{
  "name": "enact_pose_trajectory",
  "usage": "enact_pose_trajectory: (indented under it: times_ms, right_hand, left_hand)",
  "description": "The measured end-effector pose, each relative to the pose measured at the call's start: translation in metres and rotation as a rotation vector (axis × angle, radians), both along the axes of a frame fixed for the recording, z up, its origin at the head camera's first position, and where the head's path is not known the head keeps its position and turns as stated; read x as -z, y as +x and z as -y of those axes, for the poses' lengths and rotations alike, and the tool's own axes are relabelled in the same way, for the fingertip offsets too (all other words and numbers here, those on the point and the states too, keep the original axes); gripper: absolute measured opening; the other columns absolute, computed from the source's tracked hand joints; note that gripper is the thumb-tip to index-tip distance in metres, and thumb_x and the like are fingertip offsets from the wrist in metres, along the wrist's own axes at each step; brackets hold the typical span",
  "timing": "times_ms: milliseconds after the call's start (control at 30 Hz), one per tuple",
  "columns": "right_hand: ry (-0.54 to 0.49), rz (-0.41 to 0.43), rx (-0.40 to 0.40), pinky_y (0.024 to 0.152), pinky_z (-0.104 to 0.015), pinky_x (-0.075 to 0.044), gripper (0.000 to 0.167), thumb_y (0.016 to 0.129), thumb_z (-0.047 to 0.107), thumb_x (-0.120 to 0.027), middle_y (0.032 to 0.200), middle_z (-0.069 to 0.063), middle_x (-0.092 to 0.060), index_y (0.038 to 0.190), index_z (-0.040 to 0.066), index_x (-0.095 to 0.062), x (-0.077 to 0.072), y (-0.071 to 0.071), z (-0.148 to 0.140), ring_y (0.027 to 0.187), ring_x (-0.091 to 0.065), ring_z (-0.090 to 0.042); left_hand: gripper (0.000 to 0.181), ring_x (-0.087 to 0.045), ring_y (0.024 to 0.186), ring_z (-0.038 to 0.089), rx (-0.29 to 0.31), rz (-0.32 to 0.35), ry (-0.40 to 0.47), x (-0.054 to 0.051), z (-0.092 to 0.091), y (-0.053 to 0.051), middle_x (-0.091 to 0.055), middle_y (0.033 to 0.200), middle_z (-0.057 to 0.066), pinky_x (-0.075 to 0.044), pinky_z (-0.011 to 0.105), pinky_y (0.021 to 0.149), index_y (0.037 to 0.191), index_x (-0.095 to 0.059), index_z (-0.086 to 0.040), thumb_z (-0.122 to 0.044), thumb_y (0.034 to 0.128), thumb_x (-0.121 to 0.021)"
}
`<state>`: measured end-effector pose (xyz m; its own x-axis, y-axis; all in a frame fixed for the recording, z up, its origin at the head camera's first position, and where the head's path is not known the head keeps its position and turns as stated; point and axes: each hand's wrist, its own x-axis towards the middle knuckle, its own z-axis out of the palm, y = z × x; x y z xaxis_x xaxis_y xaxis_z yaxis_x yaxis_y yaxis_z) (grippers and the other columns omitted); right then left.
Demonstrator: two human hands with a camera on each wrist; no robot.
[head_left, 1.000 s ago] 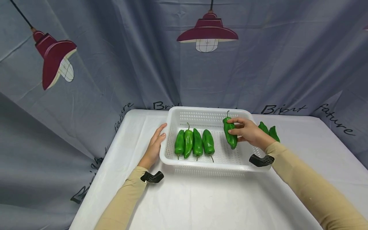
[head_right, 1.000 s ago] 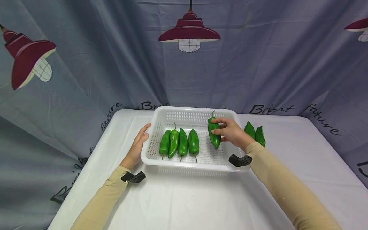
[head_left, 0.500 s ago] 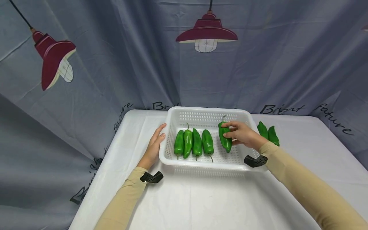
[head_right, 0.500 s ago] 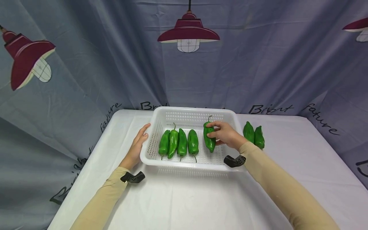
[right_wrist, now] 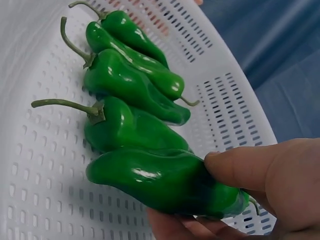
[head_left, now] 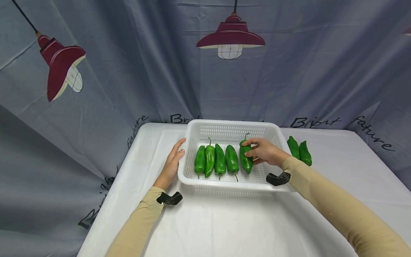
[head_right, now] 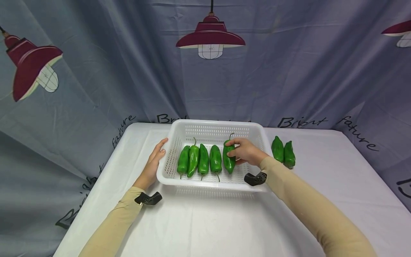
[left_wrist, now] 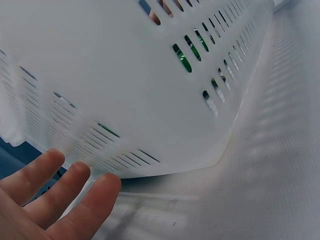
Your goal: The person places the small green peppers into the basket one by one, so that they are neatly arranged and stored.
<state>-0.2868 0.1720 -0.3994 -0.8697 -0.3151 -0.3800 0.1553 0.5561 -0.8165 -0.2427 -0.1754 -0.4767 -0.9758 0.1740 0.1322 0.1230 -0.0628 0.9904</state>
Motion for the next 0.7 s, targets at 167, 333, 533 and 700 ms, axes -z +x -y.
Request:
enact_pose_trajectory:
  times_ms: [167,333,533,700]
  right_hand:
    - [0.019,0.034,-0.017,0.079,-0.04,-0.061,0.05,0.099,0.006,-0.063,0.117,-0.014,-0.058,0.146,0.002,-0.048,0.0041,-0.0024,0.0018,0.085,-0.059,-0.019]
    - [0.032,0.058,-0.022,0.076,-0.039,-0.06,0.048,0.097,0.005,-0.063,0.11,-0.01,-0.059,0.144,0.002,-0.05,0.005,-0.003,0.0042,0.084,-0.06,-0.019]
    - [0.046,0.091,-0.043,0.075,-0.039,-0.06,0.048,0.097,0.004,-0.062,0.11,-0.012,-0.061,0.144,0.002,-0.05,0.0048,-0.0028,0.0066,0.083,-0.061,-0.02]
    - [0.069,0.108,-0.058,0.077,-0.041,-0.061,0.049,0.097,0.004,-0.063,0.125,-0.021,-0.06,0.144,0.001,-0.051,0.0069,-0.0037,0.0079,0.089,-0.067,-0.021]
  left_hand:
    - [0.052,-0.036,0.149,0.033,-0.003,0.004,0.001,0.0001,-0.0005,-0.0002,-0.028,0.167,0.013,-0.031,0.052,0.122,0.161,-0.027,-0.017,-0.02,0.1089,-0.032]
    - [0.052,-0.035,0.149,0.033,-0.006,0.006,0.001,-0.0002,-0.0009,0.0005,-0.027,0.167,0.013,-0.03,0.052,0.122,0.161,-0.027,-0.017,-0.02,0.109,-0.032]
    - [0.053,-0.035,0.149,0.033,-0.007,0.004,-0.001,-0.0004,-0.001,0.0007,-0.027,0.167,0.014,-0.029,0.052,0.122,0.161,-0.027,-0.016,-0.02,0.1088,-0.032]
    - [0.053,-0.034,0.15,0.033,-0.007,0.001,-0.004,-0.0009,-0.0012,0.001,-0.026,0.168,0.013,-0.029,0.052,0.123,0.161,-0.026,-0.016,-0.02,0.1088,-0.032]
